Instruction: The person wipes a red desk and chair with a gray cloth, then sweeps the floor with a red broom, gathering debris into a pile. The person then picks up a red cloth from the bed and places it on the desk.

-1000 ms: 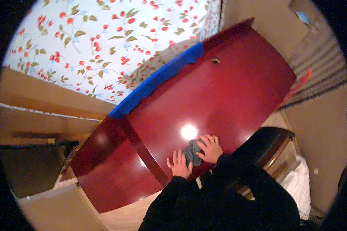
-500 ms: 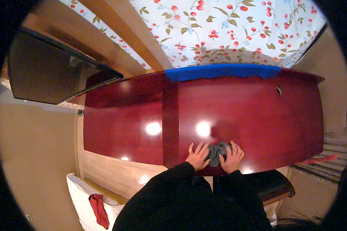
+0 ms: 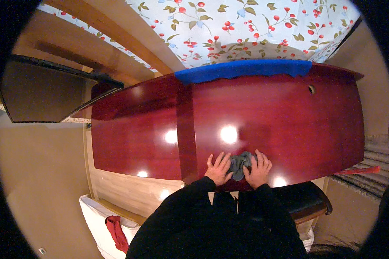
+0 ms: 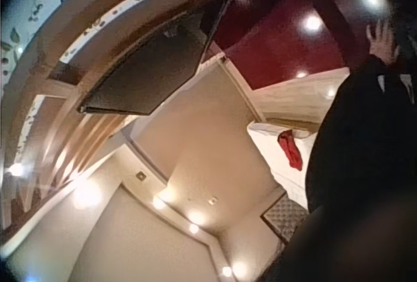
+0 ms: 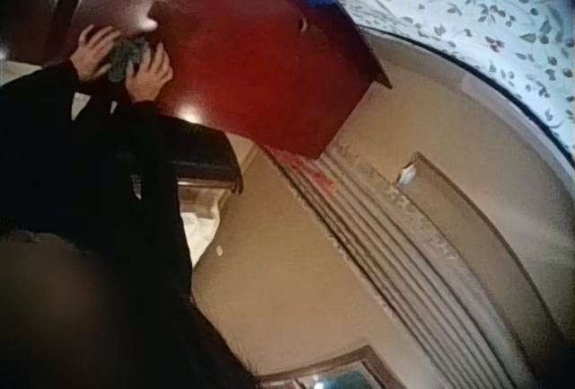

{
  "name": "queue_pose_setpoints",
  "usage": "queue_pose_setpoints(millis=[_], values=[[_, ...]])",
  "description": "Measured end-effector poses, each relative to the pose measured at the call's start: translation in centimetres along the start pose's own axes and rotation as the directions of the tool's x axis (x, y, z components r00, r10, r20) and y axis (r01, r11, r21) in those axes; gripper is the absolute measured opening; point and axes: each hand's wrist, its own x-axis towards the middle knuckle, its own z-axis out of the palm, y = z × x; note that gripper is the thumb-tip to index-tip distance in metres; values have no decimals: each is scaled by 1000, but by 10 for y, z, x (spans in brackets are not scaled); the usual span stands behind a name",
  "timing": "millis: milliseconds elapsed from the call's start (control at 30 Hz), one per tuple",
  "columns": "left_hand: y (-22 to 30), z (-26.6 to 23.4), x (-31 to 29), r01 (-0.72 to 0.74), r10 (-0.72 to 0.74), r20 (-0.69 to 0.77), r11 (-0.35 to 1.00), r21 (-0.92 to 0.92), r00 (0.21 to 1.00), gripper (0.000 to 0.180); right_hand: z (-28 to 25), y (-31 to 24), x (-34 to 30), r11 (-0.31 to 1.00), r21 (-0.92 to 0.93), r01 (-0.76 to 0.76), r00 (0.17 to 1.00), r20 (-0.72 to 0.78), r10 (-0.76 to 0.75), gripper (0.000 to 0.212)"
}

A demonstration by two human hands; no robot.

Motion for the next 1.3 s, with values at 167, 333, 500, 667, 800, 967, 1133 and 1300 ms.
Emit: queue_pose_setpoints(millis=[167, 333, 500, 667, 800, 967, 1133, 1300], values=[[-1, 0, 0, -15, 15, -32, 1000, 15, 999, 55, -2, 0, 0, 1000, 19, 1, 1000, 12, -1, 52], [-1, -1, 1, -27, 27, -69, 1000, 11, 997, 56, -2, -1, 1, 999, 37, 2, 1000, 12, -2, 52], [-2, -4, 2, -47, 45, -98, 999, -19, 994, 55, 2, -1, 1, 1000, -1, 29, 999, -42, -29, 51], [-1, -4, 0, -2, -1, -39, 998, -69, 999, 51, 6, 0, -3, 999, -42, 7, 1000, 27, -6, 51], [-2, -2, -4, -26, 20, -96, 998, -64, 995, 51, 8, -2, -4, 996, -75, 42, 999, 0, -42, 50], [-3, 0, -9, -34, 18, -148, 994, -108, 989, 52, 6, -7, -4, 985, -127, 118, 992, -34, -123, 49], [-3, 4, -10, -50, 27, -168, 990, -132, 985, 52, 6, -9, -5, 985, -144, 93, 995, -16, -96, 49], [-3, 6, -10, -42, 22, -206, 995, -94, 978, 52, 7, -8, -5, 981, -143, 128, 989, -57, -137, 50]])
